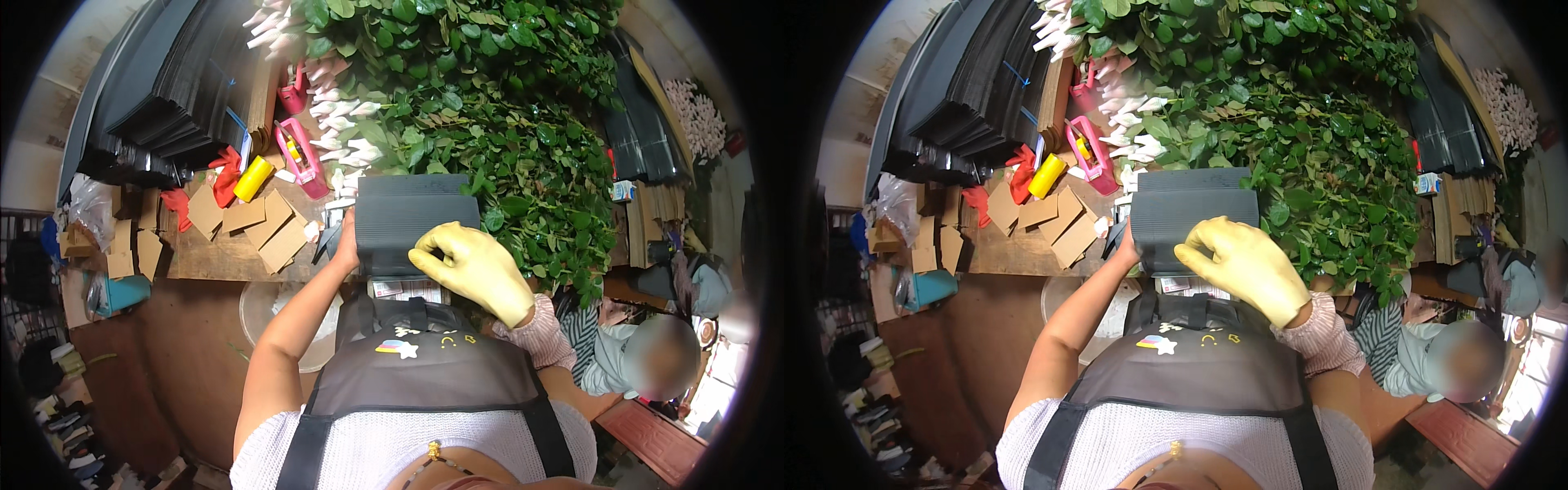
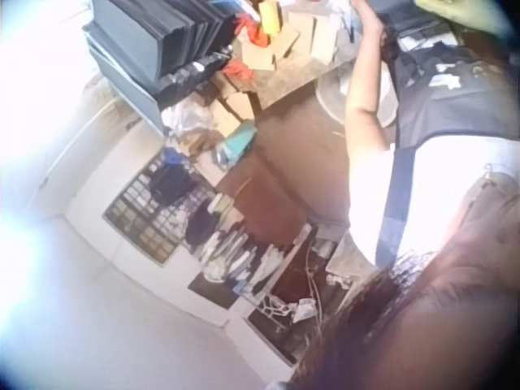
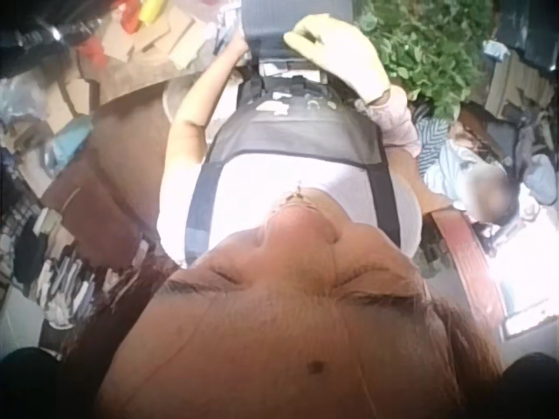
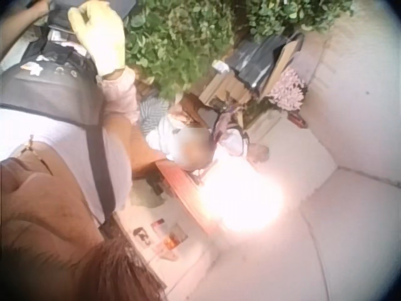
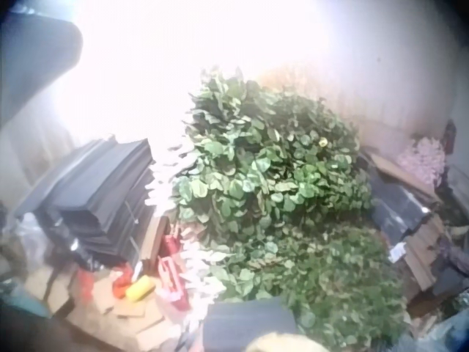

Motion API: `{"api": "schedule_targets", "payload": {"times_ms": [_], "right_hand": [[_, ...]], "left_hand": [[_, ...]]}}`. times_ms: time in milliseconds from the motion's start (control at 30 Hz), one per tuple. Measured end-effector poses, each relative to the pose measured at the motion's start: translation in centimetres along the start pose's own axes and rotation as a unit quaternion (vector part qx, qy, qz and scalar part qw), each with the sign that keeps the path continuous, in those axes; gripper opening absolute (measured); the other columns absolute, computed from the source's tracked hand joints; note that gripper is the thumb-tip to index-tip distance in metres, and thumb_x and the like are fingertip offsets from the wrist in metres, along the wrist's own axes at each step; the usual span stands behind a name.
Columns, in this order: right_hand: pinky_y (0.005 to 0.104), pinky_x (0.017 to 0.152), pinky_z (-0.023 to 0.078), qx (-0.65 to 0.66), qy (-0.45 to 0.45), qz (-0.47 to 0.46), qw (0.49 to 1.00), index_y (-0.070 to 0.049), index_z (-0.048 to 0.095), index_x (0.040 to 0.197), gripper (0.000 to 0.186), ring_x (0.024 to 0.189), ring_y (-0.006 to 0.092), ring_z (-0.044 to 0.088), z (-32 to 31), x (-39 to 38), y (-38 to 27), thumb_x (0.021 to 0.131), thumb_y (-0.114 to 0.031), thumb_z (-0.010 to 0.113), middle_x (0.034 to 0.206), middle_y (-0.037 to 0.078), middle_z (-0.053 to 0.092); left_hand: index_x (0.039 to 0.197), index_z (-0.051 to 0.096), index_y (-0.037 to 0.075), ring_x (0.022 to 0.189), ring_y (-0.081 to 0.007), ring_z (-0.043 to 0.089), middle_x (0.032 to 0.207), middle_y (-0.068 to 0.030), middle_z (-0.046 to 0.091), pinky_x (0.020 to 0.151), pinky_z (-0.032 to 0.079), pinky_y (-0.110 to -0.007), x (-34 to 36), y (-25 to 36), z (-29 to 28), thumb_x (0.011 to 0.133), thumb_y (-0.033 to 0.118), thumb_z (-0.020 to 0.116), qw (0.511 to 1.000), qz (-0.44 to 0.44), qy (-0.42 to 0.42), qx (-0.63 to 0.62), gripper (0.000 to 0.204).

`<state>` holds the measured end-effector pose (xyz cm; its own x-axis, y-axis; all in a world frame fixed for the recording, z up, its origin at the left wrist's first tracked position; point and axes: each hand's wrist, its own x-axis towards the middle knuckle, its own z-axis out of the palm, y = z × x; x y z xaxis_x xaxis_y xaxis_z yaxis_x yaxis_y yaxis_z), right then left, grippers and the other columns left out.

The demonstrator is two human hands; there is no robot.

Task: The person arranges white flowers and green leaves into a black rectangular container. They repeatedly place stems into the container, adjust the arrangement, and add more foliage to fill the space.

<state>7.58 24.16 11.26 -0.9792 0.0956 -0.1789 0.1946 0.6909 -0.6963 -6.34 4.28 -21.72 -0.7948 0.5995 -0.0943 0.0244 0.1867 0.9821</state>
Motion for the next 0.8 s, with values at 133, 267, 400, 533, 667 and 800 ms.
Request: {"api": "schedule_targets", "payload": {"times_ms": [133, 267, 400, 533, 667, 800], "right_hand": [[0.0338, 0.072, 0.052, 0.039, -0.104, 0.015, 0.994, -0.007, 0.072, 0.090, 0.025, 0.077, 0.0230, 0.064, -0.6, 0.5, 1.3, 0.090, -0.032, 0.073, 0.089, 0.006, 0.070], [0.0400, 0.079, 0.054, -0.195, -0.111, -0.138, 0.965, -0.007, 0.071, 0.092, 0.031, 0.093, 0.0280, 0.068, 3.0, 2.7, 5.7, 0.080, -0.033, 0.082, 0.096, 0.011, 0.070], [0.0421, 0.076, 0.053, -0.299, -0.022, -0.096, 0.949, -0.008, 0.071, 0.089, 0.032, 0.085, 0.0285, 0.068, 4.6, 2.6, 5.9, 0.076, -0.033, 0.085, 0.096, 0.011, 0.070], [0.0369, 0.080, 0.051, -0.003, -0.103, -0.137, 0.985, -0.008, 0.072, 0.091, 0.020, 0.088, 0.0225, 0.066, 1.3, -1.5, 2.2, 0.086, -0.027, 0.080, 0.090, 0.007, 0.070], [0.0342, 0.088, 0.052, 0.094, -0.135, -0.070, 0.984, -0.007, 0.072, 0.092, 0.020, 0.091, 0.0220, 0.067, 0.7, -1.2, 2.2, 0.087, -0.025, 0.079, 0.098, 0.008, 0.072], [0.0423, 0.087, 0.055, -0.173, -0.034, -0.018, 0.984, -0.009, 0.072, 0.104, 0.036, 0.099, 0.0318, 0.069, 6.5, 4.2, 9.5, 0.080, -0.034, 0.083, 0.103, 0.011, 0.071]], "left_hand": [[0.129, 0.062, 0.006, 0.122, -0.0333, 0.049, 0.129, -0.0197, 0.055, 0.107, 0.041, -0.040, 0.2, 3.9, -0.6, 0.089, 0.027, 0.070, 0.987, 0.011, -0.062, 0.149, 0.046], [0.118, 0.070, 0.006, 0.127, -0.0276, 0.046, 0.129, -0.0160, 0.053, 0.109, 0.040, -0.035, -0.2, 3.8, 0.0, 0.099, 0.021, 0.062, 0.996, 0.015, 0.021, 0.086, 0.026], [0.120, 0.069, 0.006, 0.112, -0.0224, 0.059, 0.123, -0.0109, 0.061, 0.097, 0.049, -0.035, 0.1, 6.7, -5.1, 0.101, 0.027, 0.062, 0.983, -0.086, -0.144, 0.072, 0.030], [0.111, 0.072, 0.005, 0.092, -0.0174, 0.062, 0.100, -0.0058, 0.070, 0.086, 0.049, -0.032, -3.1, 11.7, -7.9, 0.107, 0.036, 0.053, 0.981, -0.139, -0.112, 0.069, 0.037], [0.137, 0.055, 0.001, 0.119, -0.0197, 0.059, 0.127, -0.0111, 0.063, 0.102, 0.046, -0.035, -4.0, 19.8, -5.3, 0.109, 0.024, 0.046, 0.937, -0.138, -0.076, -0.313, 0.038], [0.135, 0.053, 0.002, 0.122, -0.0227, 0.058, 0.131, -0.0135, 0.061, 0.104, 0.046, -0.037, -0.5, 20.7, -3.3, 0.100, 0.002, 0.047, 0.970, 0.195, 0.132, -0.059, 0.036]]}}
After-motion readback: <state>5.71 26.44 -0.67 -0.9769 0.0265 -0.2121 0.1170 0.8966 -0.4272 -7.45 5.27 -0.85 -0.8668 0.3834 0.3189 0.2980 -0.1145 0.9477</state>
